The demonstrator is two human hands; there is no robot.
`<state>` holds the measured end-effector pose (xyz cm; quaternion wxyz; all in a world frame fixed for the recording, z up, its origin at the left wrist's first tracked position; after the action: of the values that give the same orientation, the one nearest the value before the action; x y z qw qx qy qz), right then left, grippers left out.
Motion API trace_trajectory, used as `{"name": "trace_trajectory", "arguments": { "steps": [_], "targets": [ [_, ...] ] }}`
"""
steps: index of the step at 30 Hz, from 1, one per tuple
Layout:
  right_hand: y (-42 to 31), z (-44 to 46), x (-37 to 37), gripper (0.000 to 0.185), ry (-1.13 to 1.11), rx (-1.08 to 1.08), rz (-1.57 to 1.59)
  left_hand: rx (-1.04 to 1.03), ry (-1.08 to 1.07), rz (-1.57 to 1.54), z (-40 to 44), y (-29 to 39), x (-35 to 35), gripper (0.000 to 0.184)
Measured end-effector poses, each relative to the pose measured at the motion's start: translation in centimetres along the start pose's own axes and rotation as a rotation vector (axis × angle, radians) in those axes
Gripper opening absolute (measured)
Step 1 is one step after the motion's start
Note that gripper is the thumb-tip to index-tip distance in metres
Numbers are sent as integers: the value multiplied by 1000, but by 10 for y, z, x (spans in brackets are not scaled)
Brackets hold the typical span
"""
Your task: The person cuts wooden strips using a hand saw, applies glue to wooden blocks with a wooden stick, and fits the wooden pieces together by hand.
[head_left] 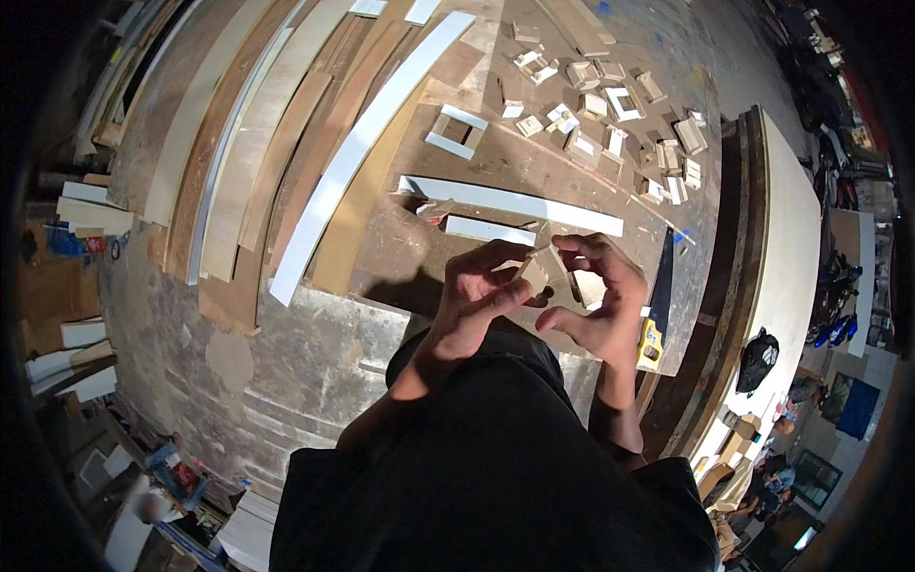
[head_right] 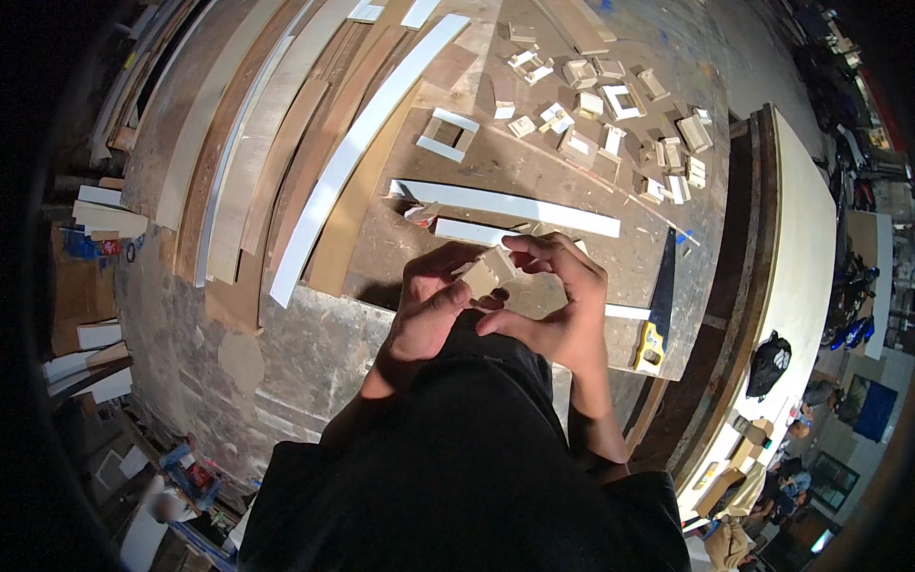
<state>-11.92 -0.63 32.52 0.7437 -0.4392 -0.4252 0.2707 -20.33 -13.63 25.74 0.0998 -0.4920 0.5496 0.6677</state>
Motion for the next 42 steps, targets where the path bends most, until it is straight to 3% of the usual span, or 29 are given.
{"name": "trace_trajectory", "arguments": {
  "steps": [7,9,11,12,15,16,17,22,24,28,31,35,38,39,42],
  "targets": [
    [12,1,4,68,31,-63,70,-10,36,62,-5,-1,30,41],
    [17,1,6,63,47,-83,95,-170,109,-69,-17,5,50,41],
    [32,-1,10,46,74,-171,115,-331,234,-237,-33,0,90,41],
    [39,-2,11,46,73,-172,113,-316,249,-216,-38,13,95,40],
    [85,-3,12,32,140,-358,105,-359,409,-204,-58,37,126,39],
    [110,-5,12,29,147,-425,50,-328,204,-165,-59,46,135,40],
    [137,-8,10,26,154,-490,-6,-329,210,-167,-63,50,141,40],
    [273,-35,-14,19,77,-445,-253,-348,343,-227,-76,55,146,58],
    [306,-40,-32,27,-63,-340,-462,-326,355,-209,-76,56,139,63],
    [315,-27,-59,31,-220,-111,-659,-312,347,-112,-76,55,132,67],
    [326,-23,-61,27,-283,-210,-755,-302,344,-64,-79,51,133,65],
    [343,-17,-61,20,-322,-121,-804,-234,318,-28,-73,58,118,63],
    [333,-15,-60,14,-275,-127,-747,-272,398,-9,-66,61,104,64],
    [319,-13,-55,12,-162,-217,-675,-277,399,-7,-64,61,107,64],
    [305,-19,-45,10,62,-318,-482,-245,233,90,-55,56,110,49]
  ]
}}
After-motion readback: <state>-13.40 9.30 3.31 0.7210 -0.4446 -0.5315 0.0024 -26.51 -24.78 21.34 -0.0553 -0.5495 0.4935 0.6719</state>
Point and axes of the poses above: each hand's wrist, its own z-axis towards the middle knuckle, its own x-axis out of the back of the hand, y = z × x, the point moved 5 cm from there along z, towards the middle knuckle, and after that the axes turned 1 degree about x, right-handed, at the moved point
